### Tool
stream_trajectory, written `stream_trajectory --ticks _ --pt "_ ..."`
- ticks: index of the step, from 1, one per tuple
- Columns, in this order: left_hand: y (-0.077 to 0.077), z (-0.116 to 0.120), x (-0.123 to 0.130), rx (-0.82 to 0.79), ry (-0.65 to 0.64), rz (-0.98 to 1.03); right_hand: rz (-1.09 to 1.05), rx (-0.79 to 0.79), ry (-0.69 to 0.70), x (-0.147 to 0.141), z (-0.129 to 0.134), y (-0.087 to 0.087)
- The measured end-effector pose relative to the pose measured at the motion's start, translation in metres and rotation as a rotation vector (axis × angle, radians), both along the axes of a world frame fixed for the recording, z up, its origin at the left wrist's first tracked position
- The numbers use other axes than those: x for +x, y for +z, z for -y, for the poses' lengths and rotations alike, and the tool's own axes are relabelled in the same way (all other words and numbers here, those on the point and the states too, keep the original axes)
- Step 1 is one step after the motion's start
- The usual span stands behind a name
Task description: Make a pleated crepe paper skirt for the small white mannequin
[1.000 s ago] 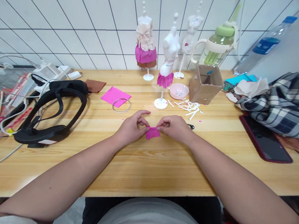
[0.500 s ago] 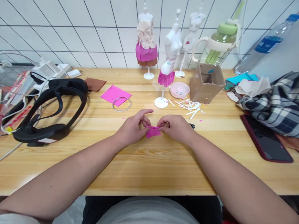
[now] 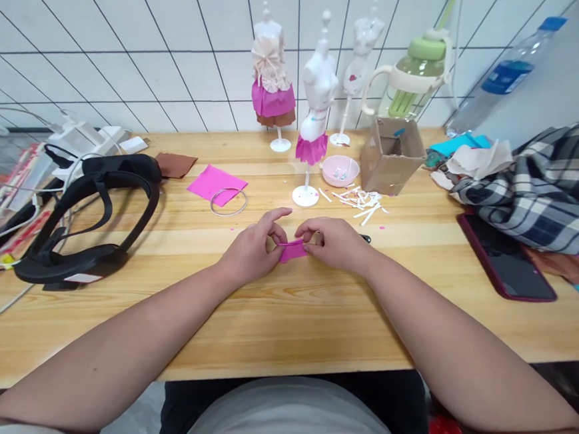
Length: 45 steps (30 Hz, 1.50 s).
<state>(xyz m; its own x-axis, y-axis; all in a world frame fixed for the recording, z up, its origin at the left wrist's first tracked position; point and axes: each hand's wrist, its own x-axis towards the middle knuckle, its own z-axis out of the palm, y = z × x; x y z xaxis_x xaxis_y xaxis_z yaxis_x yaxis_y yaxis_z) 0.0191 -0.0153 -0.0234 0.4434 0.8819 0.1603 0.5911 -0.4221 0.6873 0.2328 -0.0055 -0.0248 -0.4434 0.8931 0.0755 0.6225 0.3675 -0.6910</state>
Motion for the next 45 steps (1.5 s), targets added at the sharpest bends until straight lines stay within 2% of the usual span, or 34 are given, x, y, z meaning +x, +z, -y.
stream_trajectory --ticks 5,9,19,22,26,28,33,36,39,41,43,45 --pt "0.0 0.001 0.002 0.013 -0.014 -0.032 0.08 0.086 0.03 -0.002 0.0 0.002" --pt "0.001 -0.002 0.002 0.058 -0.033 -0.065 0.133 0.082 0.04 -0.003 0.0 0.005" --pt "0.009 -0.004 -0.007 0.28 -0.205 -0.277 0.286 0.125 0.139 -0.003 -0.001 0.01" --pt "0.012 -0.005 -0.011 0.271 -0.224 -0.317 0.332 0.14 0.164 -0.001 -0.002 0.012" --pt "0.02 -0.005 -0.016 0.223 -0.322 -0.332 0.388 0.153 0.205 0.003 -0.001 0.017" --pt "0.024 -0.005 -0.017 0.223 -0.347 -0.325 0.37 0.142 0.186 0.005 0.0 0.018" --pt "0.025 -0.002 -0.015 0.289 -0.349 -0.31 0.253 0.12 -0.01 0.002 0.002 0.014" --pt "0.02 -0.002 -0.015 0.307 -0.357 -0.269 0.273 0.096 0.019 -0.003 0.005 0.012" --pt "0.017 -0.003 -0.018 0.324 -0.278 -0.156 0.31 0.078 0.064 -0.006 0.007 0.014" --pt "0.017 -0.006 -0.022 0.343 -0.109 -0.036 0.302 0.076 0.06 -0.006 0.008 0.016" --pt "0.016 -0.012 -0.028 0.331 0.079 0.114 0.265 0.069 -0.002 -0.003 0.008 0.018" --pt "0.013 -0.018 -0.033 0.263 0.193 0.271 0.191 0.073 -0.131 0.0 0.006 0.019"
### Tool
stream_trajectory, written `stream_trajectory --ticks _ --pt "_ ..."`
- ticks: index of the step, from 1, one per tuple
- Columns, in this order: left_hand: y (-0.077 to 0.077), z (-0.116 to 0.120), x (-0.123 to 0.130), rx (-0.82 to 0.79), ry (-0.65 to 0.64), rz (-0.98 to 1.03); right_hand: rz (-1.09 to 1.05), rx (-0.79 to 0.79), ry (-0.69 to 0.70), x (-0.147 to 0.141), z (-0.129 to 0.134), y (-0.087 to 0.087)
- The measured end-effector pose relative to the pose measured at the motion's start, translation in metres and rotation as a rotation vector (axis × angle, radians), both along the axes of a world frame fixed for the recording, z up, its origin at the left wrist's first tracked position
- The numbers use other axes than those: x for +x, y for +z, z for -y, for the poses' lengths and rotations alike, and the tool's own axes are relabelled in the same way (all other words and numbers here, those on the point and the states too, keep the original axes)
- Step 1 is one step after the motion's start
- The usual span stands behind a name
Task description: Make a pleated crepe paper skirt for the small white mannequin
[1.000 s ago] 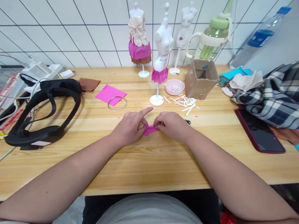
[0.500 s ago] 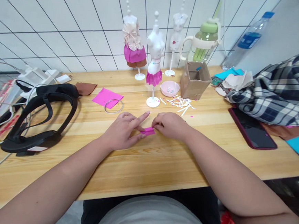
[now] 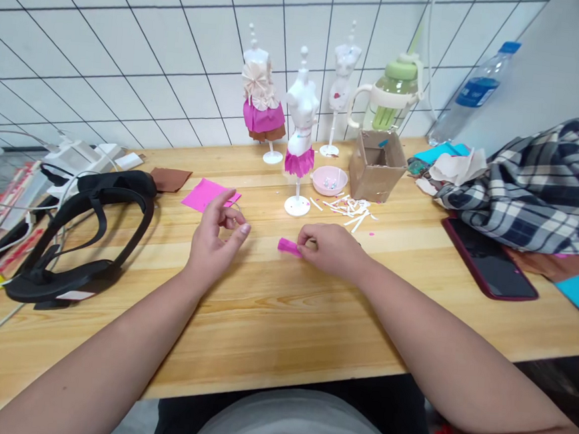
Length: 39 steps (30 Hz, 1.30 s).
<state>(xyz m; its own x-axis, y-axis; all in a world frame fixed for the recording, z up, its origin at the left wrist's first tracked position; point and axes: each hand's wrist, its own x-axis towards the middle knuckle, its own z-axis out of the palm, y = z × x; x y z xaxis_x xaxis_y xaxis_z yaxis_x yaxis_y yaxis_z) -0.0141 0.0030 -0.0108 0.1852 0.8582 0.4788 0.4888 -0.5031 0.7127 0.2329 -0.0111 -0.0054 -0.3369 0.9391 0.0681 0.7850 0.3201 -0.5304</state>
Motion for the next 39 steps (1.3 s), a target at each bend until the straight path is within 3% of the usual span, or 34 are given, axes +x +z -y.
stream_trajectory --ticks 3,6,9,12,18,24,29,39 --pt "-0.007 -0.009 -0.004 -0.094 0.032 0.165 -0.104 0.166 -0.171 0.005 -0.004 0.0" --pt "-0.011 -0.01 -0.002 -0.069 0.041 0.167 -0.072 0.3 -0.064 0.006 -0.005 -0.003" --pt "-0.008 -0.004 0.003 0.003 -0.018 0.033 0.066 0.235 0.126 0.003 -0.004 -0.006" --pt "-0.005 0.006 0.011 -0.003 -0.12 -0.162 0.165 0.199 0.22 0.0 -0.002 -0.008" --pt "-0.007 0.019 0.026 -0.105 -0.241 -0.506 0.117 0.135 0.34 -0.001 -0.002 -0.007" --pt "-0.006 0.017 0.027 -0.095 -0.217 -0.519 0.12 0.1 0.346 0.0 -0.003 -0.006" --pt "-0.006 0.017 0.026 -0.112 -0.214 -0.524 0.11 0.098 0.259 -0.001 0.003 -0.003" --pt "-0.003 0.018 0.028 -0.135 -0.208 -0.506 0.255 0.066 0.198 -0.009 0.005 -0.004"
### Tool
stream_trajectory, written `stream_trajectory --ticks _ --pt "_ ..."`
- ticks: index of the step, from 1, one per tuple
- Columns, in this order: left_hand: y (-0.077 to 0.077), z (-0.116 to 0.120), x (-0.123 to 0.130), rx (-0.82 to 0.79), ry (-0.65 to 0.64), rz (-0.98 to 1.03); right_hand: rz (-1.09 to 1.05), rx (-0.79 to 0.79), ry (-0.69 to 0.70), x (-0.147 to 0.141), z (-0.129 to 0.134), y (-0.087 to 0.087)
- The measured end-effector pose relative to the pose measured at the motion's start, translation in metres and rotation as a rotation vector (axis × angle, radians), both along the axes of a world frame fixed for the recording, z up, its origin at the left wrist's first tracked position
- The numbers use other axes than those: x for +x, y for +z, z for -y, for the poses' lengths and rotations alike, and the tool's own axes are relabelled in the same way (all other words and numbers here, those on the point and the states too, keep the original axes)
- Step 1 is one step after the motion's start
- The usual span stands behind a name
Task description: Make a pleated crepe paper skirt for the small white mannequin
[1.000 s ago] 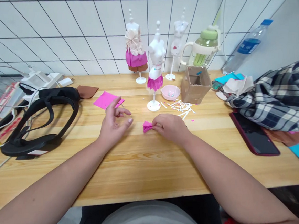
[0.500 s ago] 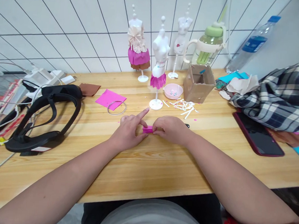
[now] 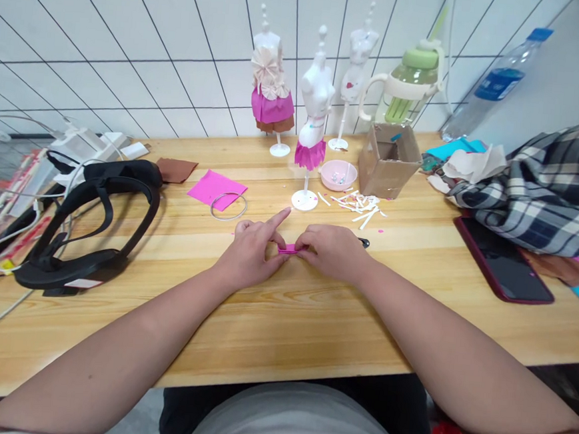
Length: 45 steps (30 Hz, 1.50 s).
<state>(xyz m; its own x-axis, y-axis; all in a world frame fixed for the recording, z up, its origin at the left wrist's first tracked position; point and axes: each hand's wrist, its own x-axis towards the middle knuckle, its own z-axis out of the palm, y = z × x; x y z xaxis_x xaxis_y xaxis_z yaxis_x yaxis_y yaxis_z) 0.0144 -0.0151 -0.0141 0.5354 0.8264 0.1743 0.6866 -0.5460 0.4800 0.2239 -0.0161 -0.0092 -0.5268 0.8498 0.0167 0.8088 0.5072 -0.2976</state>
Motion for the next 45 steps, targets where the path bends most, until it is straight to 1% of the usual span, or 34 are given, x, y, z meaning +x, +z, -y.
stream_trajectory --ticks 5,8,12,15,18,25,30,32,34,37,39,40,42,45 --pt "0.0 0.0 0.0 0.031 0.008 0.014 -0.017 -0.019 -0.003 -0.001 -0.001 0.0" --pt "-0.001 -0.001 0.001 0.023 0.022 0.009 -0.069 -0.062 -0.048 -0.001 -0.003 -0.001" --pt "0.0 -0.001 0.003 -0.002 0.038 -0.005 -0.147 -0.167 -0.122 0.0 -0.008 -0.002" --pt "-0.001 -0.001 0.003 0.0 0.047 -0.019 -0.165 -0.223 -0.169 -0.001 -0.01 -0.001" --pt "-0.002 -0.002 0.005 -0.001 0.059 -0.028 -0.14 -0.223 -0.199 -0.004 -0.01 0.001" --pt "-0.004 -0.006 0.006 -0.047 0.063 -0.04 -0.069 -0.215 -0.217 -0.008 -0.012 0.003" --pt "-0.003 -0.006 0.005 -0.062 0.095 -0.036 -0.094 -0.196 -0.218 -0.008 -0.011 0.0" --pt "-0.003 -0.006 0.005 -0.057 0.1 -0.034 -0.13 -0.158 -0.224 -0.006 -0.01 -0.003" --pt "-0.004 -0.006 0.005 -0.057 0.099 -0.031 -0.179 -0.088 -0.191 -0.003 -0.009 -0.005" --pt "-0.007 -0.007 0.004 -0.061 0.099 -0.01 -0.208 -0.003 -0.019 0.004 -0.007 -0.006" --pt "-0.01 -0.008 0.003 -0.05 0.105 0.01 -0.173 0.006 0.084 0.007 -0.007 -0.006" --pt "-0.011 -0.009 0.002 -0.041 0.11 0.024 -0.149 0.003 0.109 0.008 -0.008 -0.006" --pt "-0.012 -0.011 0.001 -0.025 0.11 0.059 -0.103 -0.003 0.113 0.007 -0.008 -0.006" --pt "-0.01 -0.011 0.001 -0.025 0.059 0.091 -0.078 -0.004 0.078 0.003 -0.008 -0.006"
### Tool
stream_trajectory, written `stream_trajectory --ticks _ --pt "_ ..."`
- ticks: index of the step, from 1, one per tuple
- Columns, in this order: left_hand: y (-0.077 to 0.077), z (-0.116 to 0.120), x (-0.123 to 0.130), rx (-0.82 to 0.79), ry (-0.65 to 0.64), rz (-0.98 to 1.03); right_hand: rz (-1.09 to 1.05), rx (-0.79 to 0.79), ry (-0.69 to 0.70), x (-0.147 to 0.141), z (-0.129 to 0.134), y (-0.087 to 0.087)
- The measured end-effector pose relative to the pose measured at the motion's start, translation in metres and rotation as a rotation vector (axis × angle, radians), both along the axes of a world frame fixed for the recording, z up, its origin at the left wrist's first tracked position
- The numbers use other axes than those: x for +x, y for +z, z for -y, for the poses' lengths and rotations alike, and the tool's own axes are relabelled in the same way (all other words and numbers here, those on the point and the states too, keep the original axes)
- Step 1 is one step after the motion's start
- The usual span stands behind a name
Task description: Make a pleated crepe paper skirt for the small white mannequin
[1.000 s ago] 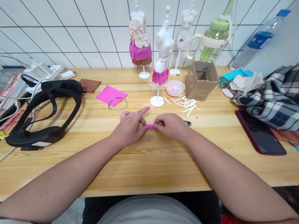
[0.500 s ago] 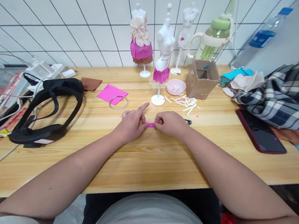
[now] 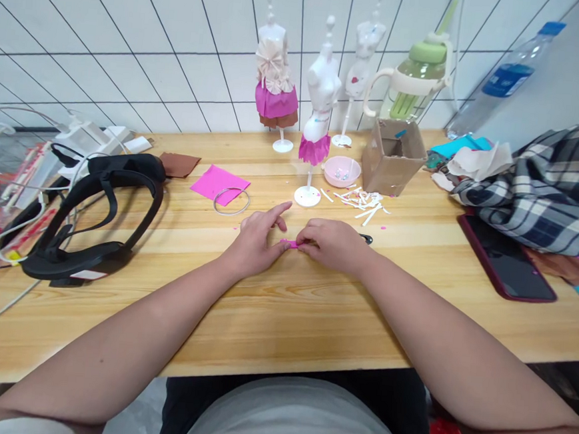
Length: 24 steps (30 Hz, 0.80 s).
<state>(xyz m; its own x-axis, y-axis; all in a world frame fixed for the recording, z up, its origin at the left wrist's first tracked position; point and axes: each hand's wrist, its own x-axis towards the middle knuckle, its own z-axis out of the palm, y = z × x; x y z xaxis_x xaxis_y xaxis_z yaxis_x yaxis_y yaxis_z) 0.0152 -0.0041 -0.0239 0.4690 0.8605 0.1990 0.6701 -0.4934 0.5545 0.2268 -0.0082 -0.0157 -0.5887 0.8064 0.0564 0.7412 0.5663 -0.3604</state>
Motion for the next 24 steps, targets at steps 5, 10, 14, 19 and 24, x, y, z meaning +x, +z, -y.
stream_trajectory --ticks 5,10,14,19,24 --pt "0.006 0.006 0.001 0.026 -0.073 -0.033 -0.044 -0.011 -0.051 -0.002 0.002 -0.001" --pt "0.008 0.011 0.003 0.041 -0.113 -0.06 -0.077 -0.035 -0.062 0.0 0.001 0.0" --pt "0.011 0.012 0.003 0.046 -0.136 -0.131 -0.049 -0.068 -0.047 0.0 -0.001 0.001" --pt "0.013 0.012 0.001 0.083 -0.161 -0.167 -0.042 -0.087 -0.014 0.003 0.0 0.005" --pt "0.01 0.01 0.0 0.057 -0.126 -0.067 -0.006 -0.056 0.037 0.007 0.001 0.006"
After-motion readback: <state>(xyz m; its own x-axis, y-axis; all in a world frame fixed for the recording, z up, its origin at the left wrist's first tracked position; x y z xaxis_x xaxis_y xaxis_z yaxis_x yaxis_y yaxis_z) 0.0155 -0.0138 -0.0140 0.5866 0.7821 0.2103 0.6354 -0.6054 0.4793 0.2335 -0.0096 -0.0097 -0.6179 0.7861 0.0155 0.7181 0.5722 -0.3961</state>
